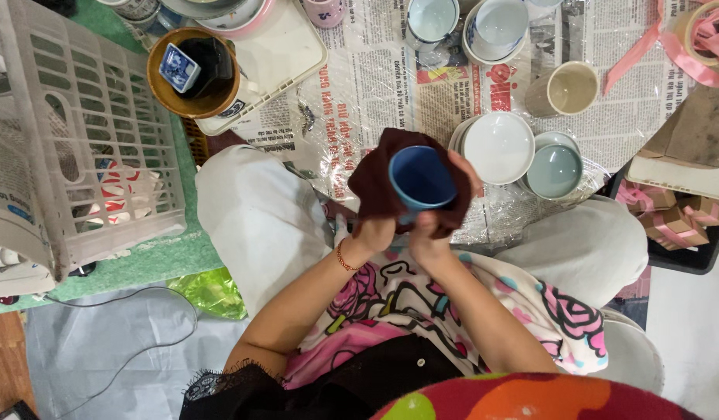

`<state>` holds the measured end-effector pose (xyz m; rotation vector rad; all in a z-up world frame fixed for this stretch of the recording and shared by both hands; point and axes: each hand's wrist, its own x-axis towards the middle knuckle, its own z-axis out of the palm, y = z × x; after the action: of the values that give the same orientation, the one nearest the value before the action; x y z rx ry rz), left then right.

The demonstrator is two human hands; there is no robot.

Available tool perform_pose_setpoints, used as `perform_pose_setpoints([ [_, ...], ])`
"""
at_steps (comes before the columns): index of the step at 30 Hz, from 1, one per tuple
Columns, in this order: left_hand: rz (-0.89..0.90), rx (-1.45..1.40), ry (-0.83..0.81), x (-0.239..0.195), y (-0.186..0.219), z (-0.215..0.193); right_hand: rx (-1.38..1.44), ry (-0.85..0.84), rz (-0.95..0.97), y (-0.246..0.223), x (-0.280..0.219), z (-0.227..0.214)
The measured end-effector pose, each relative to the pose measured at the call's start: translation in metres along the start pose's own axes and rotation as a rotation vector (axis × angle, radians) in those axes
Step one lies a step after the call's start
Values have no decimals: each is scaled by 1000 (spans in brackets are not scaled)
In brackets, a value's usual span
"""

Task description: The person washes and dries multiple ceramic cups and bowls. They rinse each item in a bucket of water, then wipe it dry with a cloth before placing it on a newspaper-covered surface.

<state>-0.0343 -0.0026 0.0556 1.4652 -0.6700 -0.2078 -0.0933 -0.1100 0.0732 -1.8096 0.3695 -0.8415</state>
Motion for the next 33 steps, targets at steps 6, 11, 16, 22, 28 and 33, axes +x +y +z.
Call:
perform_pose_setpoints([
  [6, 145, 170, -32, 35, 30, 4, 417, -97, 601, 8, -1, -20],
  [11, -131, -131, 12, -10, -20, 0, -151, -152, -71, -11, 5, -11],
  [16, -160, 327, 45, -46, -103, 7, -128, -189, -195, -17, 11, -5],
  [22, -353, -204, -248, -29, -83, -14, -106, -144, -164, -18, 8, -11],
  [28, -185, -269, -368, 26, 7, -43, 190, -217, -198, -31, 20, -17],
  [33, -10, -199, -521, 40, 33, -38, 670, -146, 147, -38, 17, -12],
])
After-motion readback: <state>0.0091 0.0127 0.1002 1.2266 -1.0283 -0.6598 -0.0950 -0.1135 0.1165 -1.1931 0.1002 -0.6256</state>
